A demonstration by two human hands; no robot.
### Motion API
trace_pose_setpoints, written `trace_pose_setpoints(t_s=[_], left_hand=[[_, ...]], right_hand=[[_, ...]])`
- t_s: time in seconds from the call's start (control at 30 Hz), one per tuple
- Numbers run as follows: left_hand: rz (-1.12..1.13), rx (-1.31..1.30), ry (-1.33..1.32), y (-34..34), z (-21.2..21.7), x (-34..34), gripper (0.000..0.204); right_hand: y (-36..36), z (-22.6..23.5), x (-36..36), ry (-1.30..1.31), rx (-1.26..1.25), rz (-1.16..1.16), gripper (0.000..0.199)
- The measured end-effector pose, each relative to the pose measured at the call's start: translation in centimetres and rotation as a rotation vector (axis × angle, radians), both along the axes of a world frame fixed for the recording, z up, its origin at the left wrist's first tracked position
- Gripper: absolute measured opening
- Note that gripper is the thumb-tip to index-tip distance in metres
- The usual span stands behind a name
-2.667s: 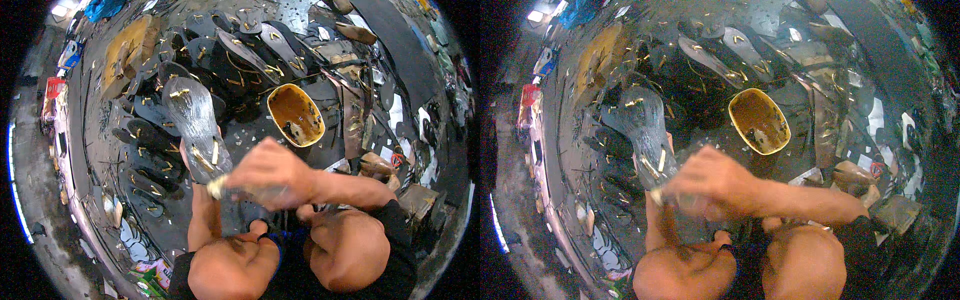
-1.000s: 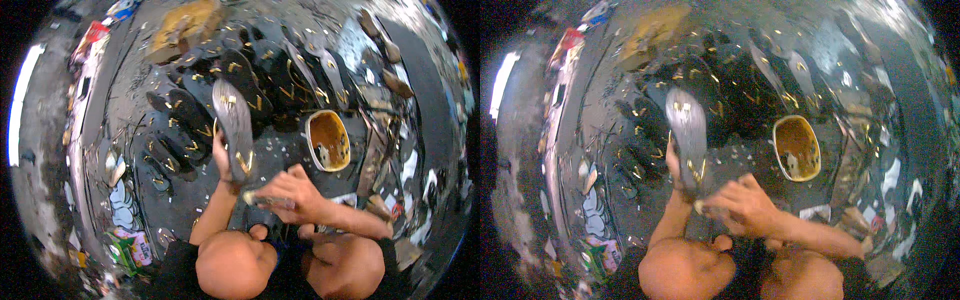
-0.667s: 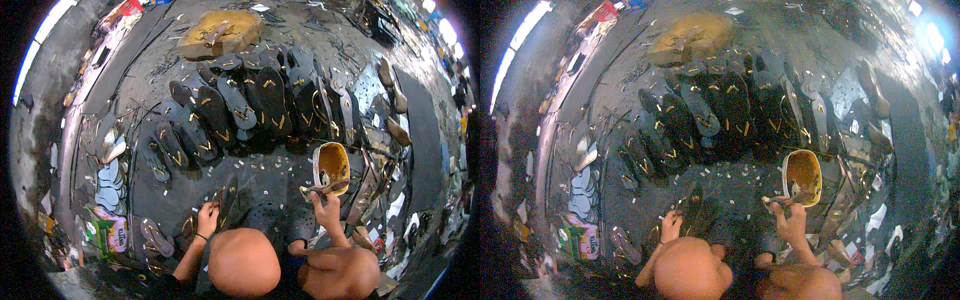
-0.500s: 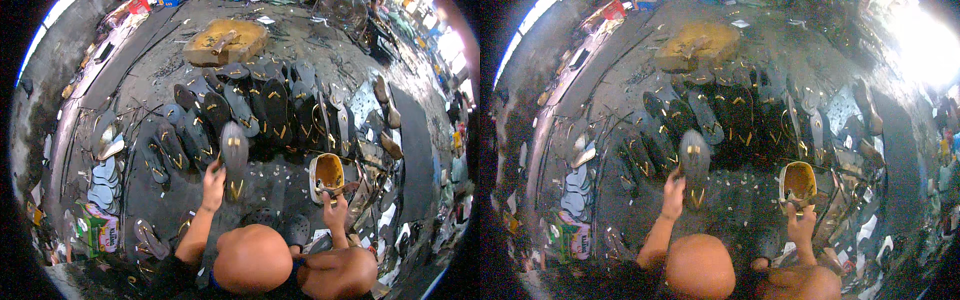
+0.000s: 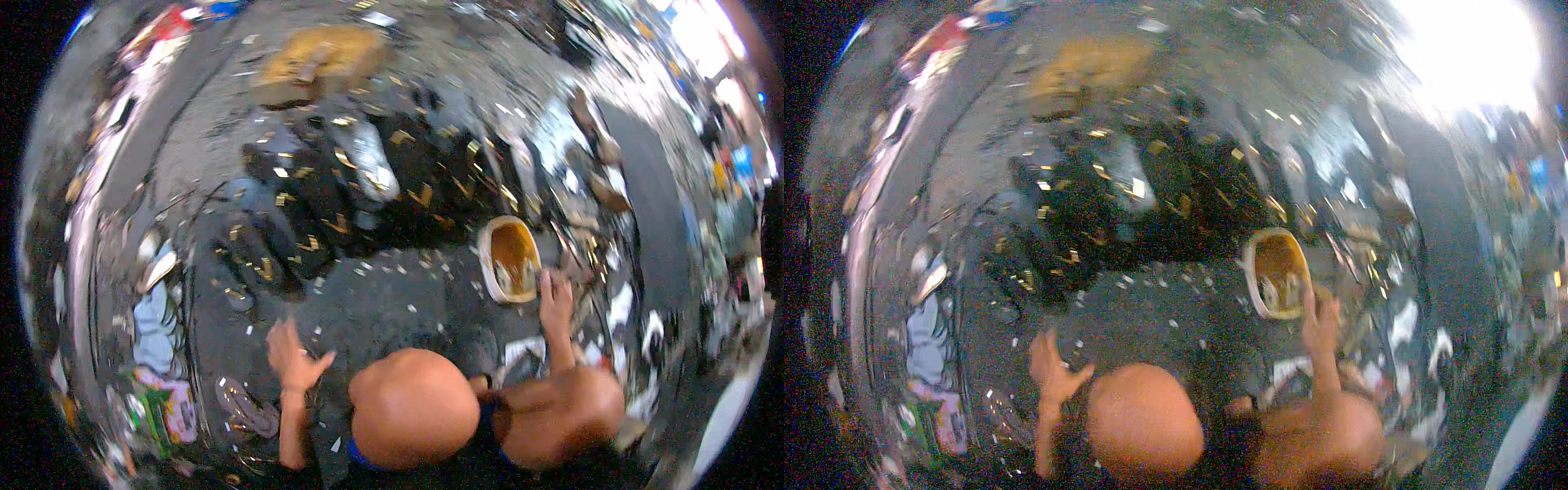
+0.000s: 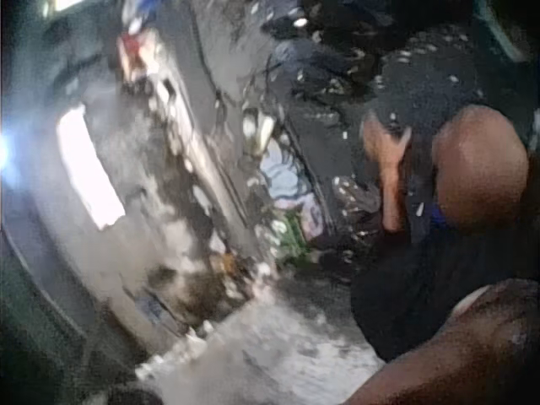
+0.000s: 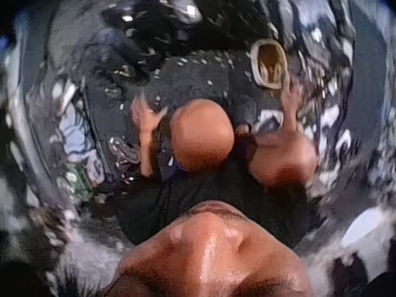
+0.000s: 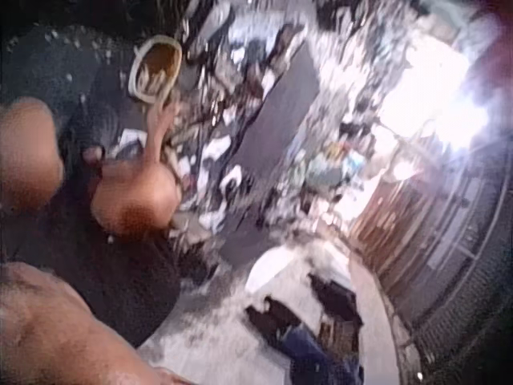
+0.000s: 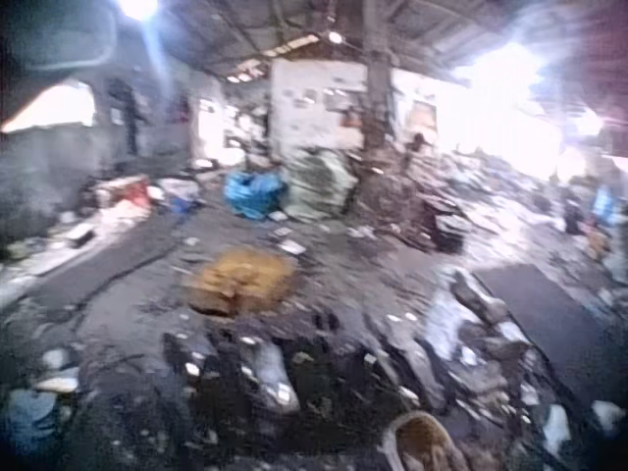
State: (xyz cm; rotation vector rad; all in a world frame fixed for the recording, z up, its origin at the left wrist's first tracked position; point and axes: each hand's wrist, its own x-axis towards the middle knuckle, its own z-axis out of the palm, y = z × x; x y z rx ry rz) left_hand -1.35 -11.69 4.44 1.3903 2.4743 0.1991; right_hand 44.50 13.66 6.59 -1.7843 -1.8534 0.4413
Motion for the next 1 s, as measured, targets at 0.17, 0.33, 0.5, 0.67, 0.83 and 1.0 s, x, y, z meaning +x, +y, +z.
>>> trace_pose_setpoints(t_s=[0.17,0.33,0.5,0.67,0.83,1.0], left_hand=[[0.424,-0.307,-0.198,-16.2,-5.4,-0.2,0.115],[0.058,0.277,-0.324,-0.7,-3.8,4.0,0.104],[-0.145,0.099,-0.267,8.9,-7.5,7.1,0.109],[-0.083,0.271,-0.286,7.2,-8.1,11.0,0.087],[-0.346,0.284,-0.450,10.8,-8.4,11.5,0.077],[-0.341,0.149,-0.250,17.4,-11.0,10.1,0.080]], right_hand=[[6.1,-3.0,-3.5,-0.261,0.067,0.119,0.038],[7.3,-4.4,-2.5,-0.229,0.061,0.049,0.040],[2.8,1.3,-2.3,-0.406,-0.360,0.258,0.035],[-2.8,2.5,2.2,-0.609,-0.456,0.391,0.033],[-2.6,2.0,3.2,0.420,-0.838,0.190,0.032],[2.3,11.1,-3.5,0.999,-0.412,0.180,0.023]])
